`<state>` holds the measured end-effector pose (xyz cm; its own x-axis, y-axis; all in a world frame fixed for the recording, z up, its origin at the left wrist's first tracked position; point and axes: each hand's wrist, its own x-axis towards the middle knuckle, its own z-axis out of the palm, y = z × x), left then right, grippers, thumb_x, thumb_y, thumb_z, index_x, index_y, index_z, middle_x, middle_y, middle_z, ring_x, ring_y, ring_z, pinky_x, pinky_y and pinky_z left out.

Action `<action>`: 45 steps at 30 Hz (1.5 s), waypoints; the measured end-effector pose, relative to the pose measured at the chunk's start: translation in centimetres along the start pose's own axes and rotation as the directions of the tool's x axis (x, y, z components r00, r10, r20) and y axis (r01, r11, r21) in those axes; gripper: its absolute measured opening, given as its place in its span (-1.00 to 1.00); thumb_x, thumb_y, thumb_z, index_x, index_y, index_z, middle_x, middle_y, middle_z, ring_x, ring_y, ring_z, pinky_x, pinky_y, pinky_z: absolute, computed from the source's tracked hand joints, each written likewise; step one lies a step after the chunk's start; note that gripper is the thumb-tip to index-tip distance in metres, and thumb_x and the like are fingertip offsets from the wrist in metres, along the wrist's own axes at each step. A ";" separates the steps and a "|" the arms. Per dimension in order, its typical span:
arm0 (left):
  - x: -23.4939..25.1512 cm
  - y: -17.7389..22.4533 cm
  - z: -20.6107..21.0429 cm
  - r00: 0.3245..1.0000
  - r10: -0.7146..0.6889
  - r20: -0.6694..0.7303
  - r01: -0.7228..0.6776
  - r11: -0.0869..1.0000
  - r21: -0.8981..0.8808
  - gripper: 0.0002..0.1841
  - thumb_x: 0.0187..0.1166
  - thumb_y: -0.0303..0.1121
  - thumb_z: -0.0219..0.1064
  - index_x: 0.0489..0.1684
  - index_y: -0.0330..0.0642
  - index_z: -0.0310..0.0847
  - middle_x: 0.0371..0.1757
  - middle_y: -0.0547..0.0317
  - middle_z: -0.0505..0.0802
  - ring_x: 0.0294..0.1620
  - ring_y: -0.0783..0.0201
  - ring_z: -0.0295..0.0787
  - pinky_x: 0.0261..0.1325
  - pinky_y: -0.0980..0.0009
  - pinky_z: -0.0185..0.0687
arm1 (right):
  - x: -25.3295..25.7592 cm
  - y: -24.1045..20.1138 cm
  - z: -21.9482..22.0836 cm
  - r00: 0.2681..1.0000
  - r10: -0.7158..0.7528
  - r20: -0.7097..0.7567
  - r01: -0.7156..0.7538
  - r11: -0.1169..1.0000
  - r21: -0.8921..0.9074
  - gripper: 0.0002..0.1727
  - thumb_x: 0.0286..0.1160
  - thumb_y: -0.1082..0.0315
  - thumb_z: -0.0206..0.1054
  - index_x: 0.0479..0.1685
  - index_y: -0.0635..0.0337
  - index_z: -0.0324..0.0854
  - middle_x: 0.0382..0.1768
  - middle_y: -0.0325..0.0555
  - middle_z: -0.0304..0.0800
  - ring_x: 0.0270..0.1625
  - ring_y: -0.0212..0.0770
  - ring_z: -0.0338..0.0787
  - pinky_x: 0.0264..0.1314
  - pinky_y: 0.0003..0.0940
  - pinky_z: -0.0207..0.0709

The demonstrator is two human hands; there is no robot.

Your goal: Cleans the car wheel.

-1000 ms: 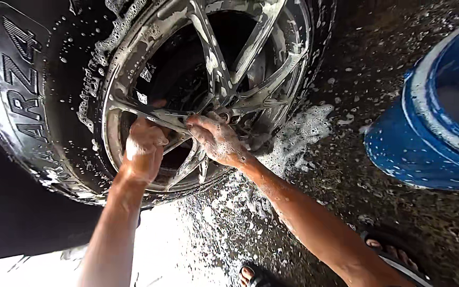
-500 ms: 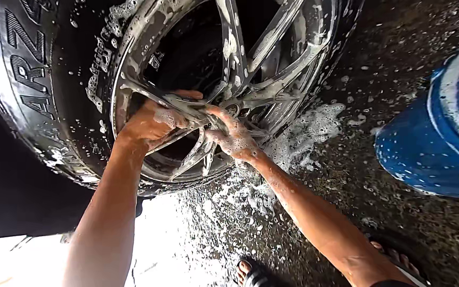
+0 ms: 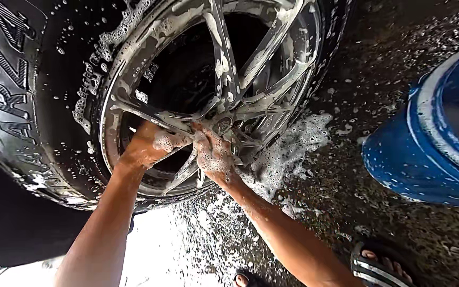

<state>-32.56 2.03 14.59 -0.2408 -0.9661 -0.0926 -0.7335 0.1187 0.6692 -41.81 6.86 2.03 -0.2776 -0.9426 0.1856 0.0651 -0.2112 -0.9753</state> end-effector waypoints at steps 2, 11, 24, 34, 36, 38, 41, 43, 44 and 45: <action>-0.4 0.2 0.3 0.996 0.080 -0.030 -0.078 0.995 0.064 -0.61 0.10 -0.59 0.54 -0.05 -0.11 0.68 -0.18 0.47 0.86 -0.07 0.70 0.76 0.08 0.66 0.69 | 0.1 -0.6 -0.5 0.993 0.089 0.081 -0.096 0.992 0.087 -0.57 0.77 0.43 0.05 0.52 0.13 0.61 -0.46 0.07 0.78 -0.47 -0.11 0.71 -0.39 -0.14 0.59; -7.6 -0.5 5.1 0.777 0.563 -0.282 -0.001 0.449 0.894 -0.60 0.51 -0.36 0.24 0.32 -0.02 0.72 0.23 -0.54 0.66 0.32 -0.61 0.48 0.19 -0.43 0.27 | 3.6 -0.4 -2.2 0.979 0.106 0.171 -0.145 0.961 0.236 -0.62 0.61 0.43 0.30 0.37 0.10 0.42 -0.33 -0.04 0.69 -0.64 -0.30 0.56 -0.66 -0.42 0.50; -4.4 -1.0 1.2 0.911 0.286 -0.298 -0.138 0.890 0.434 -0.62 0.38 -0.37 0.18 0.13 -0.39 0.57 -0.16 0.05 0.83 -0.18 0.39 0.78 -0.11 0.33 0.66 | 2.9 -1.1 -2.3 0.981 0.079 0.178 -0.106 0.983 0.149 -0.83 0.64 0.29 0.32 0.06 0.11 0.60 -0.42 -0.06 0.68 -0.62 -0.28 0.58 -0.64 -0.38 0.46; -0.3 0.8 -1.0 0.981 -0.117 0.153 0.143 0.975 -0.171 -0.43 0.23 -0.79 0.30 0.27 -0.14 0.71 0.07 0.30 0.89 0.05 0.51 0.80 0.13 0.58 0.72 | 2.4 -1.9 -1.1 0.998 -0.056 0.000 0.056 0.995 -0.083 -0.83 0.58 0.44 0.31 0.05 0.23 0.68 -0.34 0.04 0.80 -0.35 -0.05 0.78 -0.34 -0.08 0.61; -0.1 0.2 -0.8 0.980 -0.150 0.132 0.159 0.985 -0.064 -0.59 0.24 -0.73 0.34 0.03 -0.12 0.73 -0.12 0.37 0.87 -0.07 0.59 0.77 0.04 0.64 0.69 | 2.4 -2.0 -1.1 0.997 -0.078 0.012 0.079 0.990 -0.121 -0.82 0.57 0.44 0.31 0.05 0.21 0.68 -0.35 0.04 0.80 -0.34 0.01 0.79 -0.36 -0.02 0.61; -0.2 -0.5 -1.1 0.988 -0.127 0.087 0.122 0.991 0.060 -0.65 0.28 -0.69 0.43 0.02 -0.17 0.70 -0.11 0.31 0.84 -0.03 0.56 0.75 0.09 0.57 0.67 | 2.7 -2.4 -1.4 0.997 -0.032 0.064 0.041 0.988 -0.147 -0.84 0.60 0.44 0.30 0.06 0.21 0.65 -0.35 0.06 0.79 -0.32 0.06 0.81 -0.37 0.03 0.60; -0.4 -0.4 -1.3 0.996 -0.056 0.072 0.042 0.982 0.185 -0.59 0.28 -0.62 0.52 0.13 -0.15 0.66 -0.01 0.28 0.81 0.03 0.54 0.73 0.15 0.53 0.65 | 3.0 -2.4 -2.0 0.992 0.009 0.125 0.005 0.994 -0.106 -0.80 0.59 0.41 0.31 0.09 0.28 0.61 -0.33 0.10 0.77 -0.31 0.03 0.79 -0.33 0.00 0.60; -0.7 -0.6 -1.3 0.998 0.002 0.055 -0.014 0.976 0.218 -0.61 0.32 -0.60 0.50 0.13 -0.16 0.67 0.00 0.27 0.81 0.03 0.55 0.72 0.16 0.54 0.63 | 3.0 -1.7 -2.6 0.981 0.042 0.189 -0.043 0.999 -0.003 -0.75 0.57 0.39 0.31 0.16 0.25 0.58 -0.35 0.04 0.73 -0.38 -0.10 0.72 -0.37 -0.13 0.57; -0.9 -0.9 -1.5 0.998 0.034 0.046 -0.044 0.972 0.233 -0.63 0.37 -0.59 0.46 0.16 -0.19 0.66 0.02 0.26 0.81 0.05 0.57 0.71 0.19 0.56 0.63 | 2.9 -0.9 -2.8 0.975 0.046 0.219 -0.060 0.997 0.057 -0.71 0.54 0.40 0.32 0.20 0.22 0.57 -0.37 0.01 0.73 -0.45 -0.18 0.70 -0.42 -0.21 0.58; -1.1 -0.9 -1.5 0.998 0.056 0.037 -0.064 0.968 0.241 -0.66 0.43 -0.59 0.41 0.18 -0.24 0.63 0.03 0.21 0.79 0.06 0.57 0.69 0.21 0.55 0.59 | 2.7 -0.1 -3.0 0.970 0.049 0.240 -0.075 0.992 0.101 -0.64 0.52 0.41 0.33 0.29 0.19 0.57 -0.34 -0.01 0.75 -0.46 -0.23 0.68 -0.42 -0.25 0.58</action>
<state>-30.68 2.64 15.18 -0.3050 -0.9488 -0.0818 -0.8484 0.2316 0.4761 -45.45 5.11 2.26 -0.0362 -0.9862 0.1614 0.1819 -0.1653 -0.9693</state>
